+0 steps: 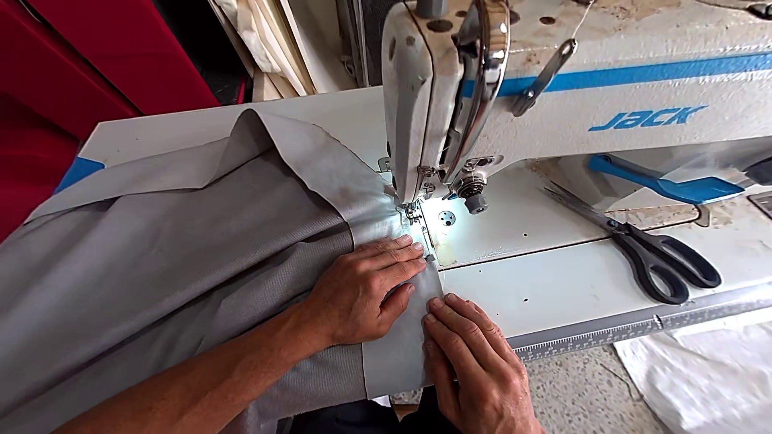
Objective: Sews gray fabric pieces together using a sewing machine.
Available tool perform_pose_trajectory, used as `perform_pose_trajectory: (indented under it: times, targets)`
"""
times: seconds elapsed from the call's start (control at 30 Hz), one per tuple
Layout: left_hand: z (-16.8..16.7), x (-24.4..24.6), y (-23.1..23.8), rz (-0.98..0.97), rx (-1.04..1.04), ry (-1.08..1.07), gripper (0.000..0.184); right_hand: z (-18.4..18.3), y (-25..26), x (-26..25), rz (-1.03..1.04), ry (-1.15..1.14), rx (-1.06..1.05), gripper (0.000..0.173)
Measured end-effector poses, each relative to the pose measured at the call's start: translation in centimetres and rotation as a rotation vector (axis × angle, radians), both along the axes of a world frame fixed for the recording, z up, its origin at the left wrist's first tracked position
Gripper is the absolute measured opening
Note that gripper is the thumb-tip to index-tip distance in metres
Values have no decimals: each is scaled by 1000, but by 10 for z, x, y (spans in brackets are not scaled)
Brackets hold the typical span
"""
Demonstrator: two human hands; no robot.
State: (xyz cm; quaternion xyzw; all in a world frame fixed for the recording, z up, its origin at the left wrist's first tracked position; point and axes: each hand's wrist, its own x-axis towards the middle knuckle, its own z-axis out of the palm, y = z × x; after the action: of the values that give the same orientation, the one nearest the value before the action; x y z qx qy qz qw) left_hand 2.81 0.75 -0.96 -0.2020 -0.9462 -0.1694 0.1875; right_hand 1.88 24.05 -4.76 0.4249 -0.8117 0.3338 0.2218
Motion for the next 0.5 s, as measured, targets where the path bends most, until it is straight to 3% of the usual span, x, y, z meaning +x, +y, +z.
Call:
perform_pose_trajectory:
  times: [0.5]
  targets:
    - [0,2,0,-23,-3,18,36,-3,5,-2,43,17,-9,31]
